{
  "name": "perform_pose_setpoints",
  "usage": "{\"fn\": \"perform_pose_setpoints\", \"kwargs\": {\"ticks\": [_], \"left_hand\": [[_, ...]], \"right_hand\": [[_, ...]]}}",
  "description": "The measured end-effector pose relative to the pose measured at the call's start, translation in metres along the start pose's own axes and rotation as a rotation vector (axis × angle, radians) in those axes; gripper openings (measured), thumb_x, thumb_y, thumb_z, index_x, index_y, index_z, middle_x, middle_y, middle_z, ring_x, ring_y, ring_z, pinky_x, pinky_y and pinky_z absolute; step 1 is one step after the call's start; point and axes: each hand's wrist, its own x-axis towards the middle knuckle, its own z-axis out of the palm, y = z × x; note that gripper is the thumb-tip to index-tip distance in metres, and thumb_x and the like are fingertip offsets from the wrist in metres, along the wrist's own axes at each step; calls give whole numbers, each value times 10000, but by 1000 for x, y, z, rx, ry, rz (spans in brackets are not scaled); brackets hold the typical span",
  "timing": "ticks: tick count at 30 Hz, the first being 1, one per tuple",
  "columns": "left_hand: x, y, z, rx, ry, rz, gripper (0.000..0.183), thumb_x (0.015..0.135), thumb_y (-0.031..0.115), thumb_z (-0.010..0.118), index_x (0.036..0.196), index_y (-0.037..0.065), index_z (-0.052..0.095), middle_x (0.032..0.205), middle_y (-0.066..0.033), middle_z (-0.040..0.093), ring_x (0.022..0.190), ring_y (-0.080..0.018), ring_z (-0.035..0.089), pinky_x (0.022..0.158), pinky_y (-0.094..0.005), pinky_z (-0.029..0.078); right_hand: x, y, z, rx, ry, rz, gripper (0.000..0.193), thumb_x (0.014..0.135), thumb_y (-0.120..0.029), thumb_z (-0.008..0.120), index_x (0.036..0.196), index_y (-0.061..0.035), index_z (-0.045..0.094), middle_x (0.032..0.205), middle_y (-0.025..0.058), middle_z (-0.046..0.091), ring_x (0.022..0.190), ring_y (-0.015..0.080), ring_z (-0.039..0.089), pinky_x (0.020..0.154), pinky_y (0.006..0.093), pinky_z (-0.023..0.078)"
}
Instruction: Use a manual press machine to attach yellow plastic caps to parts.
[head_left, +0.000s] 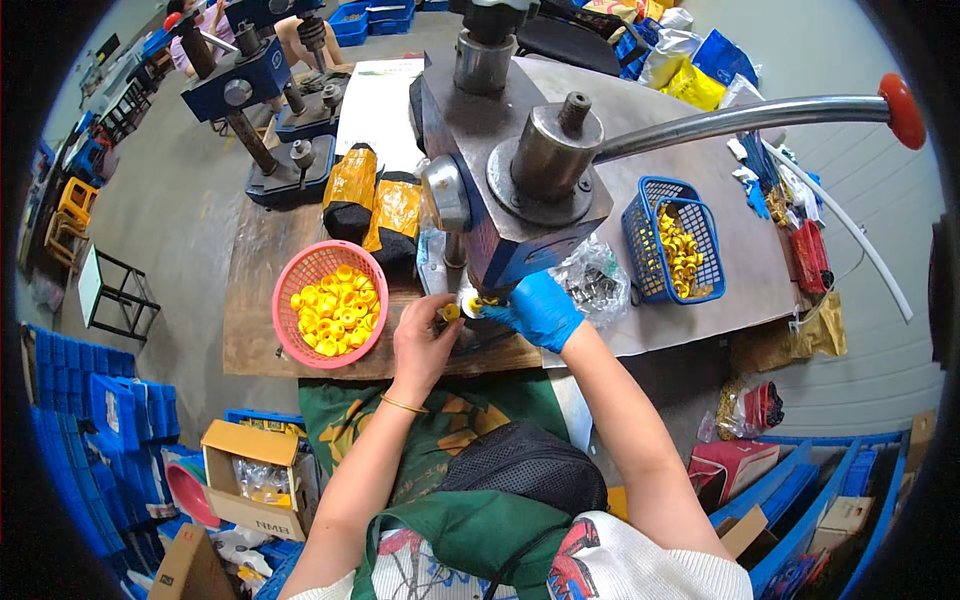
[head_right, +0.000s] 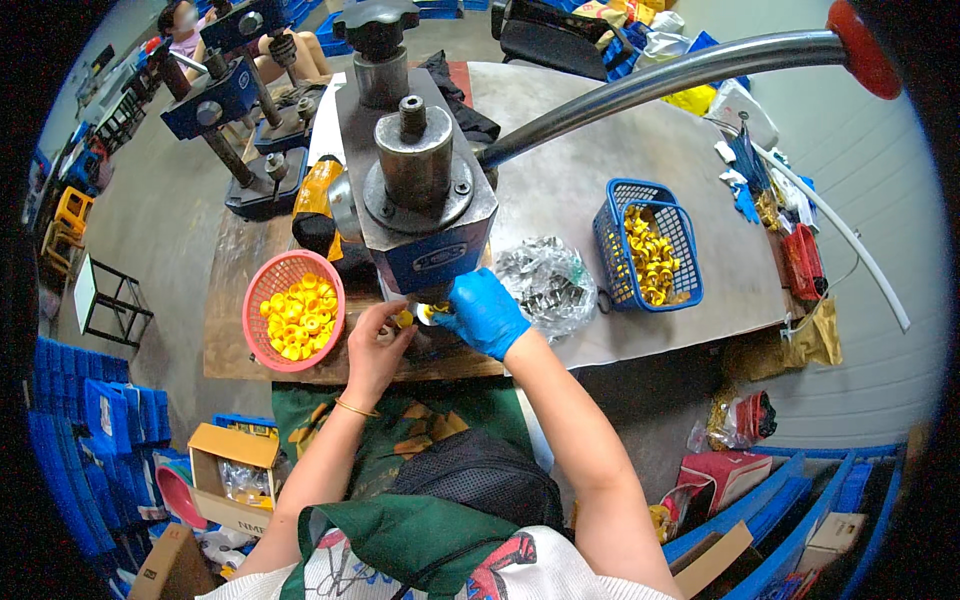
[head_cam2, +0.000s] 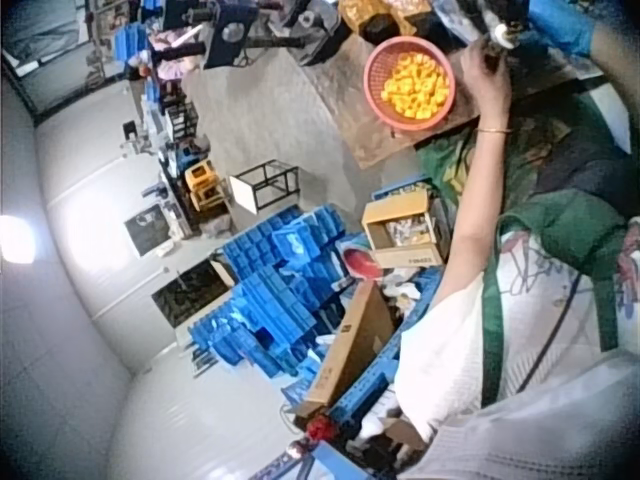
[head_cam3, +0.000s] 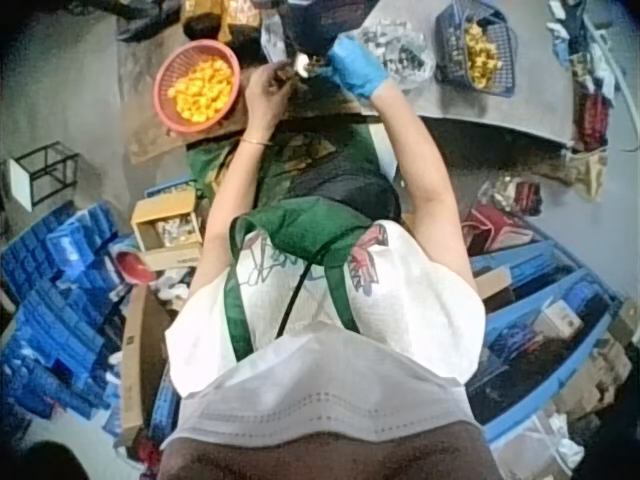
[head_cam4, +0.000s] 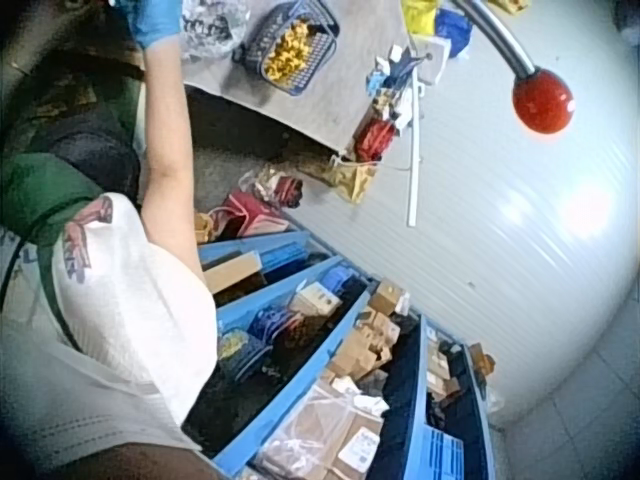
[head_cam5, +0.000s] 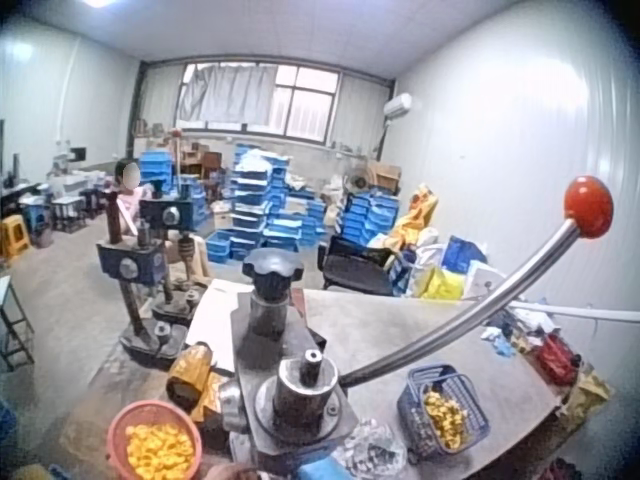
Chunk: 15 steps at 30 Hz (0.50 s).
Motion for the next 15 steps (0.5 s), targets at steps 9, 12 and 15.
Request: {"fn": "perform_pose_setpoints", "kwargs": {"ticks": [9, 12, 15], "left_hand": [[2, 7, 0, 20, -39, 41, 403, 685, 25, 686, 1075, 76, 595, 983, -107, 601, 917, -279, 560, 791, -355, 460], [1, 10, -1, 72, -75, 60, 451, 697, 41, 676, 1133, 96, 575, 992, -108, 590, 934, -290, 546, 805, -366, 450], [2, 15, 0, 111, -109, 64, 451, 701, 42, 676, 1138, 80, 569, 1009, -121, 585, 942, -300, 551, 816, -365, 454]], "right_hand": [[-2, 3, 20, 173, -5, 99, 291, 717, -241, 696, 953, -76, 646, 872, 185, 626, 791, 369, 593, 688, 422, 483], [-3, 2, 14, 292, -35, 107, 322, 728, -210, 692, 1013, -75, 625, 904, 169, 628, 807, 352, 599, 712, 400, 487], [-11, 6, 20, 500, -36, 146, 363, 733, -191, 694, 1063, -70, 603, 948, 171, 618, 834, 335, 596, 728, 376, 484]]}}
